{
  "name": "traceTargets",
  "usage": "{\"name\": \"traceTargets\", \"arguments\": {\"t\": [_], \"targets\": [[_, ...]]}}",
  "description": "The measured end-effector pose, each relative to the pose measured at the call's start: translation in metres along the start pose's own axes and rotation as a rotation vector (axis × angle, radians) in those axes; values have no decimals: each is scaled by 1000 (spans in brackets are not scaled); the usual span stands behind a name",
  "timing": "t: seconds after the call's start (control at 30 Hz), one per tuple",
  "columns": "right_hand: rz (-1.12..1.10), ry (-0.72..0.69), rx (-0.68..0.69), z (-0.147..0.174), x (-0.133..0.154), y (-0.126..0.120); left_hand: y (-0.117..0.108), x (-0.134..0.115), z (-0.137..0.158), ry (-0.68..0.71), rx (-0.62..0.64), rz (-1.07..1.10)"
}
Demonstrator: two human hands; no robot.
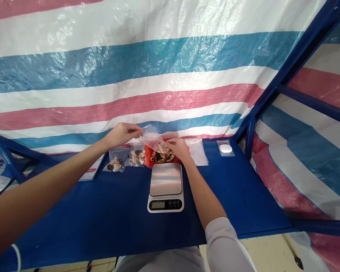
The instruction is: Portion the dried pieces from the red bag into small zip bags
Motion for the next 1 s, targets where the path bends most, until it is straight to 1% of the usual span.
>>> {"name": "traceTargets", "arguments": {"t": [0.17,0.27,0.4,0.5,0.57,0.7,0.77,1.0], "targets": [[51,-67,-57,-4,0,-12,5,-5,3,12,10,10],[58,-77,-75,-5,-1,-18,9,-5,3,19,12,12],[143,-118,-28,-4,-1,-17,11,-4,3,19,18,5],[172,-109,8,-1,4,-12,7,-4,4,6,12,3],[131,-71,20,1,8,-9,2,-6,4,7,-4,1],[-27,35,49,5,17,-6,-7,-7,6,16,-28,6],[-84,60,47,6,19,-4,-10,-5,7,10,-30,21],[-173,20,0,9,20,-2,-9,7,11,-37,-41,70]]}}
Point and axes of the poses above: each hand's wrist, its own z-axis away from the middle knuckle, its own y-axis out of the palm, x = y × z, the point moved 1 cm from there along -z, towards the middle knuckle, and after that the axes turned 13 degrees about -x, right-handed, at the moved point
